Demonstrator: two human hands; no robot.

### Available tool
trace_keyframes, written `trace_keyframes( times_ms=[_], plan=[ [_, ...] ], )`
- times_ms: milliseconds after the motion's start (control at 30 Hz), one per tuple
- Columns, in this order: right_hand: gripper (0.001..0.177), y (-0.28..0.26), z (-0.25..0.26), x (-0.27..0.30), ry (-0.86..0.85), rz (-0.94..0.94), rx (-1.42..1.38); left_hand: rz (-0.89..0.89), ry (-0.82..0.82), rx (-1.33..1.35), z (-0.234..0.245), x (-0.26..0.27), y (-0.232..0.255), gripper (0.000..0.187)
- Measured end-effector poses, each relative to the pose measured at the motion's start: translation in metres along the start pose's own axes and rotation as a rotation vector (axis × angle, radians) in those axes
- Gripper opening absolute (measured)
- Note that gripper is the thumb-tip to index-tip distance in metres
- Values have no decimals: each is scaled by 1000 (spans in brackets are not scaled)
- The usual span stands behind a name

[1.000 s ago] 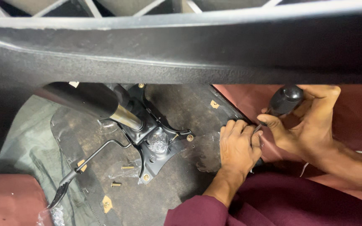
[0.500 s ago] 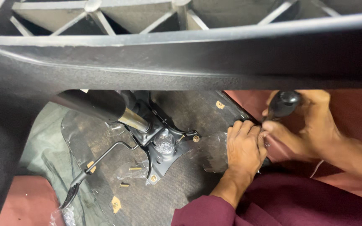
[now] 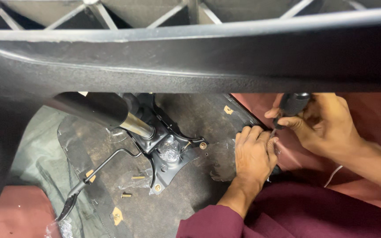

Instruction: The person uses a screwdriver to tighten screws into the underside of a chair seat, securing the seat to the chair's metal frame. The person works on multiple screw locations around the seat base.

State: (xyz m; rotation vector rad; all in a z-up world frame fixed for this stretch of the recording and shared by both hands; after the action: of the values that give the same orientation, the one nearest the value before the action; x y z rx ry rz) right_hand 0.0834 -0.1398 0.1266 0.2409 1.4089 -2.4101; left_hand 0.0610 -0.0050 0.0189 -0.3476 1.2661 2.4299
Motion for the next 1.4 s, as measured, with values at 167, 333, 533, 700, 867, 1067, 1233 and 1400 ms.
trace_keyframes(
  times_ms=[167, 333, 533, 700, 867, 1067, 1233, 1400],
  plan=[
    [35, -4, -9, -1, 110, 97, 104, -6, 9, -20, -1, 0, -3, 15],
    [23, -10, -15, -2, 212, 54, 199, -1, 17, -35, 3, -6, -4, 15],
    [30, -13, -18, 7, 347, -35, 154, -3, -5, -23, 1, -5, -4, 16],
    [31, -11, -16, 12, 396, -97, 236, -24, 11, -39, -5, -4, -4, 16],
    [27, -8, -23, 4, 403, 19, 185, -10, 20, -52, -9, 0, -7, 15],
    [14, 2, -27, -17, 247, 99, 213, 32, 22, -53, -10, -3, -12, 15],
    [13, -3, -35, -22, 202, 17, -14, -5, 31, -56, -5, -10, -11, 16],
    [24, -32, -53, -28, 22, 179, -179, 441, -142, 389, -4, -14, -18, 22]
  ],
)
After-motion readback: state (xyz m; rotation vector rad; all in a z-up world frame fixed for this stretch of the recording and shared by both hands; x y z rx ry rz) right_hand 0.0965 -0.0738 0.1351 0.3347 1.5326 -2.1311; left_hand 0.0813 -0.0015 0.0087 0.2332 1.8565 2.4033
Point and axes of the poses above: each hand's wrist, its own x-axis away from the middle knuckle, its own z-axis out of the back of the hand, y = z × x, the point moved 4 cm from there along -x, towards the middle knuckle, and after that the axes turned 1 degree about x, right-handed, at the moved point
